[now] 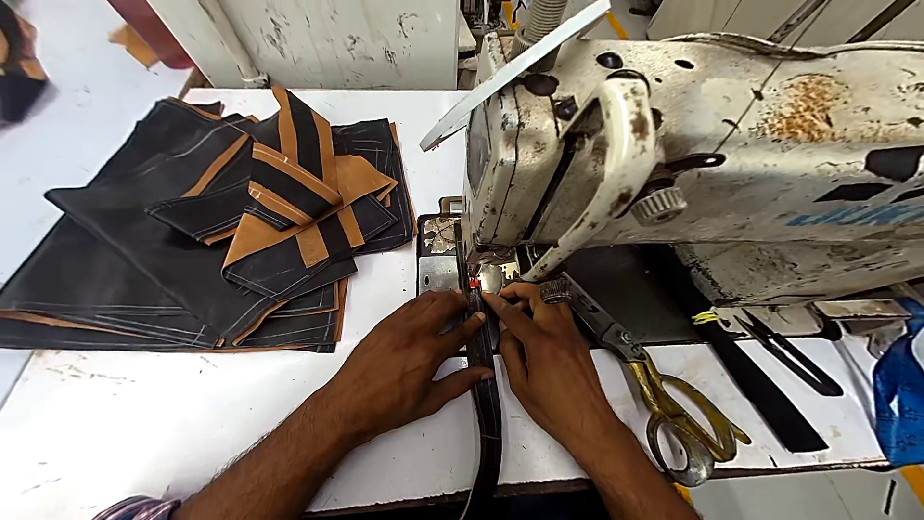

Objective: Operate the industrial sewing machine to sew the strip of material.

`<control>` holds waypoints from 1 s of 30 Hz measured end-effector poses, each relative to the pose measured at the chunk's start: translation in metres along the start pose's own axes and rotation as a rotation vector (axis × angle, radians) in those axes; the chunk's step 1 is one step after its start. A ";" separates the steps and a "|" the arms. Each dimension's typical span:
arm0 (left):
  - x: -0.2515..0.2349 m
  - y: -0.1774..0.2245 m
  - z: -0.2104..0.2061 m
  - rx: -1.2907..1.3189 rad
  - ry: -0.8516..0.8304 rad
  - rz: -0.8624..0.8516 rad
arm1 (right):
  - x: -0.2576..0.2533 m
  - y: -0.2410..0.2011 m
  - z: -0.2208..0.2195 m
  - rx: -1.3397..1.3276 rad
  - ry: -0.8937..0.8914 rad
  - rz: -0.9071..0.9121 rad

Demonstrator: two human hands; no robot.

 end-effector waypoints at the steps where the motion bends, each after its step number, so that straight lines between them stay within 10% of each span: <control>1: 0.000 -0.002 -0.001 0.005 -0.006 0.018 | 0.000 0.000 0.000 0.003 0.003 0.002; 30: 0.002 0.000 0.000 0.043 -0.016 -0.038 | 0.001 0.000 0.000 -0.001 0.015 0.008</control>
Point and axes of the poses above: each hand's wrist, its own x-axis away from the middle knuckle, its own z-axis out of the back of the hand, y = z × x, the point moved 7 cm from there along -x, towards the middle knuckle, and after that the axes turned 14 degrees about -z, right-handed, at the moved point
